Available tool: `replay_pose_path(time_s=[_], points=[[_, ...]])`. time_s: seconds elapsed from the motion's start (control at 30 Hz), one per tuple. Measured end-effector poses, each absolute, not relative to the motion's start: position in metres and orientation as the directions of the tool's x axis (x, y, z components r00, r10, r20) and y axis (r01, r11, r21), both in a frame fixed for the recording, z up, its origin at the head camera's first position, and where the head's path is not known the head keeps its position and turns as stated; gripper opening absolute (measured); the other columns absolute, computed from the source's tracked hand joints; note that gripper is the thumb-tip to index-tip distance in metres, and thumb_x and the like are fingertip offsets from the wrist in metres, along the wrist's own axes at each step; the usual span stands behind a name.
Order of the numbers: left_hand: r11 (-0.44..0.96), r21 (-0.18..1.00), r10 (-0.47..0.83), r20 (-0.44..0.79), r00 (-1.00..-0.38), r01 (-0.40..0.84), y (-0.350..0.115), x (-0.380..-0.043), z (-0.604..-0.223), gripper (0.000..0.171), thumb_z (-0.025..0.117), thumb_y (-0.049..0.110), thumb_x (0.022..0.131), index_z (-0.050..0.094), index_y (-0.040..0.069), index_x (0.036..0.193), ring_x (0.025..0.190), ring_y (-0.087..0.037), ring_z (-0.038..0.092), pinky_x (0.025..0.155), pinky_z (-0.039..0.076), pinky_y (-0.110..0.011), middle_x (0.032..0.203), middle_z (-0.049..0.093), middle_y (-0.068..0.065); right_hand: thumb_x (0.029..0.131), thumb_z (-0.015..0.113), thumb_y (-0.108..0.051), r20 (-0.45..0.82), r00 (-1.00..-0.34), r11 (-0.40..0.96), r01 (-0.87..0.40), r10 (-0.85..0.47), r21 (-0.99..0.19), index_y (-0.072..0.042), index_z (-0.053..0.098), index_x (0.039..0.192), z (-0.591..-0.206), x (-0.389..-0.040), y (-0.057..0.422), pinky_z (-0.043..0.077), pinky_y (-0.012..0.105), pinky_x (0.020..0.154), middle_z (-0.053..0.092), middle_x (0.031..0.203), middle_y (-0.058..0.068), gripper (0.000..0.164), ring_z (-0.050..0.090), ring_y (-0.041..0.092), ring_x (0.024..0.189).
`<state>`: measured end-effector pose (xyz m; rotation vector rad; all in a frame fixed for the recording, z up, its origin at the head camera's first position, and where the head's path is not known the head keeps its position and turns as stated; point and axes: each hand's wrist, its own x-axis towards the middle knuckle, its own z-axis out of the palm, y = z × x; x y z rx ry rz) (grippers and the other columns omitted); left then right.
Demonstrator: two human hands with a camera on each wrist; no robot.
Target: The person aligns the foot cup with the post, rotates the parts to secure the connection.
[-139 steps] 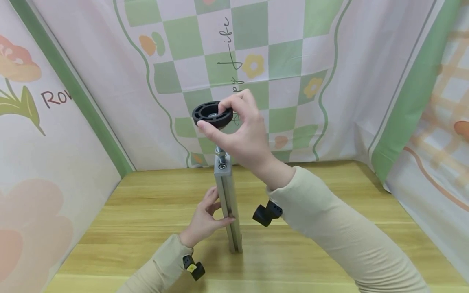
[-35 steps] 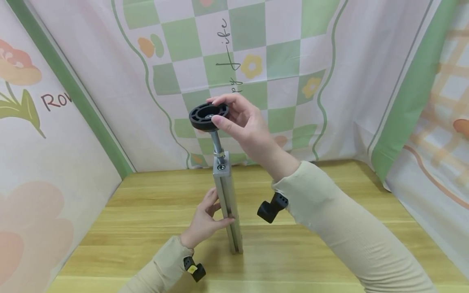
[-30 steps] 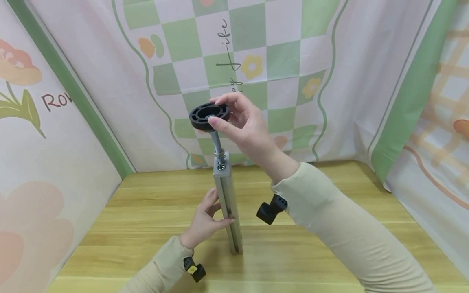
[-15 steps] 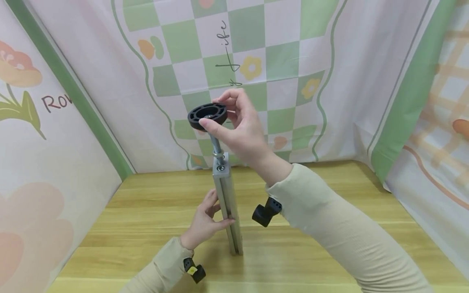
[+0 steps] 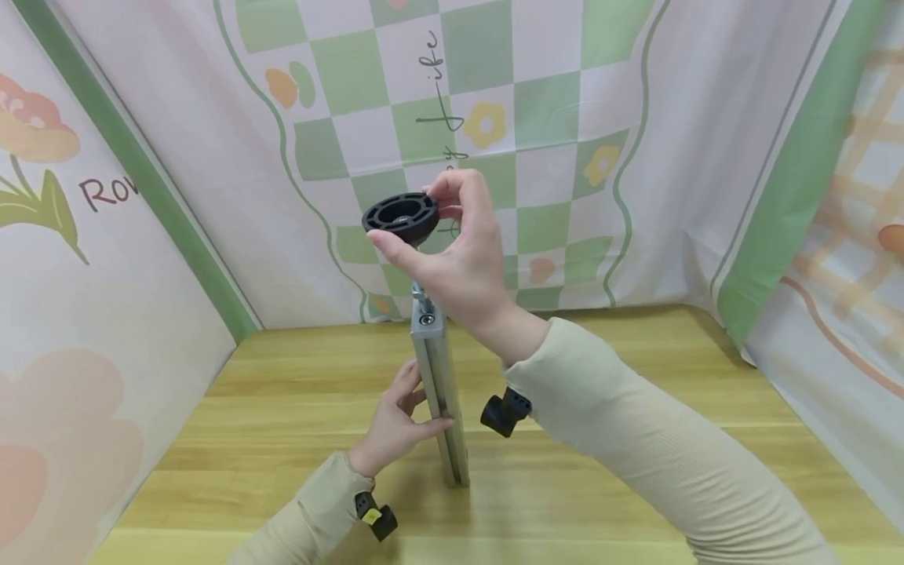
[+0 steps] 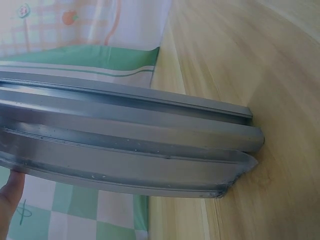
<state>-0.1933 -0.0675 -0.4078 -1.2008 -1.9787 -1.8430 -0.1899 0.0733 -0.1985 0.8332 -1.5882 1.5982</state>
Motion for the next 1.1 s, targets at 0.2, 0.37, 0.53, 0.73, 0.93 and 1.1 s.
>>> replay_pose_path(time_s=[0.2,0.37,0.53,0.73,0.93,1.1], points=[[-0.102,0.745,0.424,0.632,-0.649,0.659,-0.068,-0.193,-0.406,0.107,0.073,-0.013,0.072,0.021,0.046,0.146,0.123,-0.014,0.045,0.097,0.048,-0.038,0.138,0.034,-0.023,0.072,0.083,-0.013,0.878,-0.476,0.042,-0.878,0.043,-0.478,-0.009,0.042,0.107,-0.201,-0.191,0.074,0.044,0.023,0.086,0.050,0.103,-0.006,0.054,0.055,0.014,0.092],[-0.105,0.742,0.420,0.637,-0.647,0.662,-0.068,-0.194,-0.406,0.107,0.073,-0.013,0.072,0.022,0.046,0.145,0.124,-0.013,0.044,0.098,0.047,-0.038,0.139,0.034,-0.023,0.068,0.079,-0.051,0.853,-0.521,-0.069,-0.852,0.015,-0.519,-0.011,0.040,0.112,-0.201,-0.195,0.075,0.044,0.022,0.086,0.049,0.104,-0.002,0.071,0.052,0.017,0.094],[-0.110,0.727,0.418,0.652,-0.632,0.678,-0.067,-0.197,-0.410,0.108,0.073,-0.014,0.071,0.022,0.046,0.145,0.124,-0.012,0.043,0.097,0.048,-0.039,0.138,0.034,-0.024,0.080,0.073,-0.041,0.757,-0.644,-0.417,-0.661,-0.112,-0.624,-0.011,0.043,0.116,-0.198,-0.209,0.082,0.045,0.024,0.086,0.048,0.108,0.008,0.055,0.052,0.017,0.098],[-0.108,0.734,0.416,0.646,-0.640,0.671,-0.067,-0.196,-0.410,0.108,0.073,-0.013,0.071,0.022,0.048,0.144,0.123,-0.010,0.042,0.097,0.048,-0.038,0.138,0.033,-0.025,0.091,0.055,-0.034,0.637,-0.651,-0.616,-0.316,-0.413,-0.722,-0.013,0.047,0.120,-0.195,-0.222,0.093,0.043,0.032,0.093,0.056,0.110,0.007,0.036,0.057,0.020,0.100],[-0.096,0.747,0.411,0.632,-0.657,0.658,-0.066,-0.194,-0.409,0.108,0.073,-0.013,0.071,0.023,0.048,0.144,0.123,-0.011,0.043,0.098,0.047,-0.037,0.139,0.033,-0.024,0.089,0.051,-0.028,0.593,-0.608,-0.625,-0.195,-0.527,-0.756,-0.013,0.048,0.124,-0.191,-0.217,0.094,0.039,0.033,0.099,0.051,0.121,0.012,0.039,0.051,0.024,0.110],[-0.098,0.738,0.411,0.641,-0.648,0.668,-0.066,-0.194,-0.408,0.108,0.073,-0.013,0.071,0.023,0.046,0.145,0.124,-0.011,0.042,0.097,0.048,-0.038,0.138,0.033,-0.024,0.082,0.056,-0.025,0.590,-0.581,-0.658,-0.120,-0.561,-0.743,-0.009,0.045,0.128,-0.190,-0.211,0.092,0.038,0.031,0.100,0.044,0.129,0.016,0.050,0.049,0.026,0.112]])
